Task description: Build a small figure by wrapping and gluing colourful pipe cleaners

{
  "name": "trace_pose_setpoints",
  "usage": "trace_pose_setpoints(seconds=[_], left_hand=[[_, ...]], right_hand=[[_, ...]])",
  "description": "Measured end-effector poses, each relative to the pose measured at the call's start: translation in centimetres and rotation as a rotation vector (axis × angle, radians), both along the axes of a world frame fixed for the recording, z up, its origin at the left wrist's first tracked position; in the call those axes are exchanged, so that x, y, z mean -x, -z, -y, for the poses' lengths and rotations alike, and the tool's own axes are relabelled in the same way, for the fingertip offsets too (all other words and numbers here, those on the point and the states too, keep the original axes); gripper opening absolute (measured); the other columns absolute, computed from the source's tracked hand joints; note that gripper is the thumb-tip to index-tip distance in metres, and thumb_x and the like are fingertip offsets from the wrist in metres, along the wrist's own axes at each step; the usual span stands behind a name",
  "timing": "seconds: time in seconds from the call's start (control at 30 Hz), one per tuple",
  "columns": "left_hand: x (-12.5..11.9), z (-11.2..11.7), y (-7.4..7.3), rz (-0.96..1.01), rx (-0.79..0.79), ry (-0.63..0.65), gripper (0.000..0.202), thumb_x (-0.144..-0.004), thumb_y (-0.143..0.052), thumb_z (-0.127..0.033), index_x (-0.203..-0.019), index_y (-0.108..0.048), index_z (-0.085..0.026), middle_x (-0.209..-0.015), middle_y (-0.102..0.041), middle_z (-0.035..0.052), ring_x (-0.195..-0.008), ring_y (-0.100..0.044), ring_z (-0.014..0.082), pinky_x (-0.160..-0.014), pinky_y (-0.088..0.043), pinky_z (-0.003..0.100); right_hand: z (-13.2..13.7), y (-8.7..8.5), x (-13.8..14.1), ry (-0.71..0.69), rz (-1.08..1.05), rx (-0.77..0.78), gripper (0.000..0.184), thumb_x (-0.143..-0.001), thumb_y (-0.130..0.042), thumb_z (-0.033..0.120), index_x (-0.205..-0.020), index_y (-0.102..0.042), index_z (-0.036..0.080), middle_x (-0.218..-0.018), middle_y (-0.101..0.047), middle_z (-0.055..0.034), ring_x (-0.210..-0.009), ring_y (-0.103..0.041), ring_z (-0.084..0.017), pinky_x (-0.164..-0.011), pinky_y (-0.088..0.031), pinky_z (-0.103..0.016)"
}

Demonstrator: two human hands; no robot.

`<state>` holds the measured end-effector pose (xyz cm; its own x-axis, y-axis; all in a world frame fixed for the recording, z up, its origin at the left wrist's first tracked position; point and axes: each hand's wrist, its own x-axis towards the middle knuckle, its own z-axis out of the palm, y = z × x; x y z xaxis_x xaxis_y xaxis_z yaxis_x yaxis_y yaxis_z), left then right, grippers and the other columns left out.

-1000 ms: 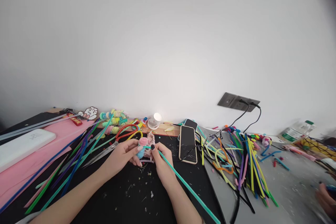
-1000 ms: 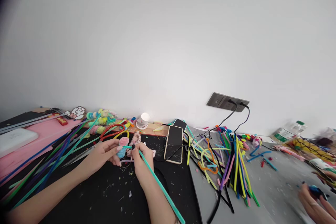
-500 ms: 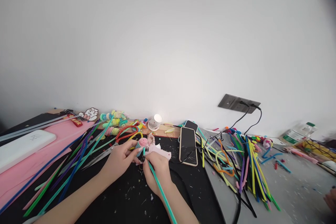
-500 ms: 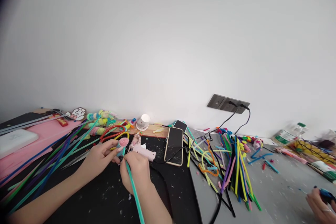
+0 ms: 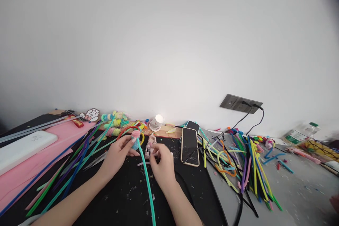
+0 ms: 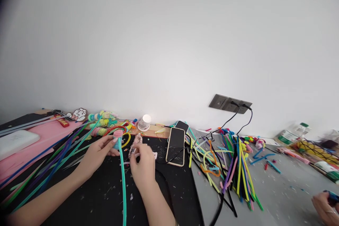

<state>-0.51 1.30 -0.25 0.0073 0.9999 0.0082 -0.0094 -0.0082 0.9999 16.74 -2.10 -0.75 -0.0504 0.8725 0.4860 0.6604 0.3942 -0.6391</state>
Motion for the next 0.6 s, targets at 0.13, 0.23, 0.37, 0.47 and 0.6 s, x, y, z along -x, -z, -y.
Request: trace_pose_setpoints(seconds=[0.13, 0.23, 0.37, 0.47, 0.6], left_hand=[[0.3, -0.1, 0.0, 0.116, 0.076, -0.094, 0.035, -0.077, -0.065, -0.043, -0.100, -0.059, -0.018, -0.057, -0.067, 0.0024, -0.060, -0.067, 0.0248, -0.060, -0.050, 0.032], [0.2, 0.0, -0.1, 0.194, 0.104, -0.057, 0.027, -0.080, -0.063, -0.039, -0.096, -0.061, -0.018, -0.057, -0.064, 0.0003, -0.055, -0.063, 0.0203, -0.057, -0.047, 0.029], [0.0, 0.1, -0.4, 0.300, 0.123, 0.016, 0.020, -0.084, -0.058, -0.037, -0.091, -0.063, -0.019, -0.064, -0.064, -0.0008, -0.054, -0.059, 0.0166, -0.057, -0.046, 0.028], [0.0, 0.0, -0.1, 0.394, 0.151, 0.064, 0.019, -0.083, -0.061, -0.037, -0.086, -0.064, -0.018, -0.064, -0.063, -0.0010, -0.056, -0.058, 0.0159, -0.058, -0.047, 0.028], [0.0, -0.3, 0.3, 0.513, 0.178, 0.085, 0.014, -0.080, -0.066, -0.033, -0.084, -0.064, -0.019, -0.070, -0.066, -0.0005, -0.058, -0.058, 0.0146, -0.059, -0.048, 0.026]], right_hand=[[-0.5, -0.1, -0.8, 0.361, 0.209, 0.090, 0.042, -0.069, -0.048, 0.009, -0.110, -0.058, 0.016, -0.110, -0.061, -0.0137, -0.101, -0.052, -0.031, -0.083, -0.036, -0.043], [-0.6, -0.1, -1.1, 0.399, 0.315, 0.192, 0.046, -0.068, -0.052, 0.016, -0.113, -0.058, 0.017, -0.110, -0.061, -0.0154, -0.102, -0.052, -0.034, -0.086, -0.033, -0.048], [-0.6, 0.1, -1.2, 0.330, 0.379, 0.204, 0.049, -0.067, -0.055, 0.019, -0.115, -0.058, 0.021, -0.106, -0.063, -0.0126, -0.100, -0.053, -0.033, -0.085, -0.032, -0.047], [-0.6, 0.3, -1.3, 0.297, 0.398, 0.197, 0.048, -0.066, -0.056, 0.019, -0.114, -0.060, 0.024, -0.104, -0.064, -0.0105, -0.099, -0.053, -0.032, -0.084, -0.031, -0.046], [-0.9, 0.2, -1.5, 0.301, 0.395, 0.170, 0.042, -0.067, -0.057, 0.017, -0.107, -0.064, 0.026, -0.098, -0.066, -0.0083, -0.096, -0.055, -0.029, -0.082, -0.032, -0.042]])
